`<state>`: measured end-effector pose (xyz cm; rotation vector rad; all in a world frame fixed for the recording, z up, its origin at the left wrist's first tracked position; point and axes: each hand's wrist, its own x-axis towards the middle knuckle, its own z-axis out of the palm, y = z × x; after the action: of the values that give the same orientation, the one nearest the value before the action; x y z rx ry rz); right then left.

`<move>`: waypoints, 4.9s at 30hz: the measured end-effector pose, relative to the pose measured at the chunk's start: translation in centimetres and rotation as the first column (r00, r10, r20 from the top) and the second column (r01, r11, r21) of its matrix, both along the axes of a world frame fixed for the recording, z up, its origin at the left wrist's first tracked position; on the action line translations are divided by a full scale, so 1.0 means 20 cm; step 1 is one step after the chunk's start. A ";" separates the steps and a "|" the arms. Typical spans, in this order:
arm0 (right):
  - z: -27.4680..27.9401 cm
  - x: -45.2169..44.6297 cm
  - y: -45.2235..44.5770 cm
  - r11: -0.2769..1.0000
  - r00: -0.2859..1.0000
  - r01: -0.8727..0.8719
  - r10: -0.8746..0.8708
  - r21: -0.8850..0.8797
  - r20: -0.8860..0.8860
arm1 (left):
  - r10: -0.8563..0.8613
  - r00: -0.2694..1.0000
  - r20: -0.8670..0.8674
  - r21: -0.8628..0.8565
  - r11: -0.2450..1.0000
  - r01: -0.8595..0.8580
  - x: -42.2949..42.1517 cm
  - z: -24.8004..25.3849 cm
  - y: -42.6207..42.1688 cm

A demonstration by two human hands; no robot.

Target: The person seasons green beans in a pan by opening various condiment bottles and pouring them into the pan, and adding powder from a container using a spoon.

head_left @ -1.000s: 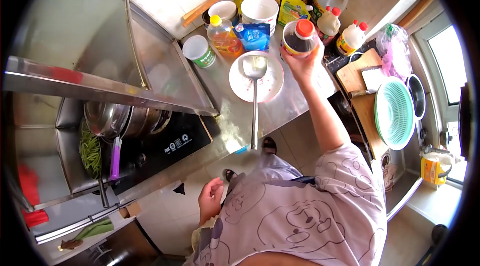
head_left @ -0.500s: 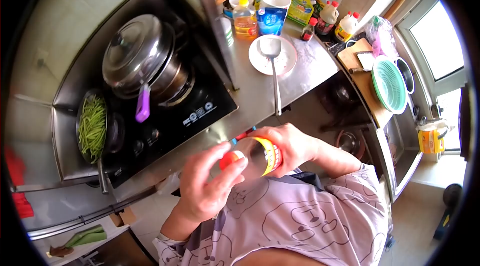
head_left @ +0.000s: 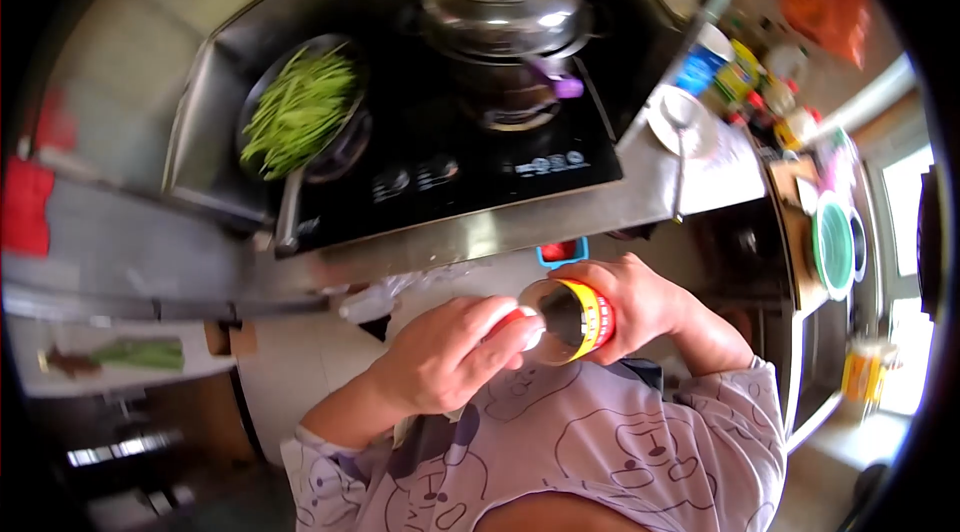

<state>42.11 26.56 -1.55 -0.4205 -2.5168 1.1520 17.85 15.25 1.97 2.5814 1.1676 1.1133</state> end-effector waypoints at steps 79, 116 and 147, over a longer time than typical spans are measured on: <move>0.48 -2.01 0.78 0.853 0.697 0.333 -0.510 0.403 0.504 | 0.233 0.878 -0.419 -0.184 0.925 -0.333 -1.99 0.29 1.37; 0.42 -1.97 0.71 0.874 0.714 0.305 -0.472 0.378 0.517 | 0.286 0.879 -0.381 -0.187 0.908 -0.376 -1.95 0.25 1.18; 0.40 -2.27 1.01 0.886 0.744 0.317 -0.453 0.339 0.491 | 0.398 0.850 -0.344 -0.163 0.867 -0.472 -2.22 0.19 1.49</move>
<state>-3.31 46.75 6.55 -1.3163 -2.7846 0.6060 -26.46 45.09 5.80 2.4072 1.9076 0.5782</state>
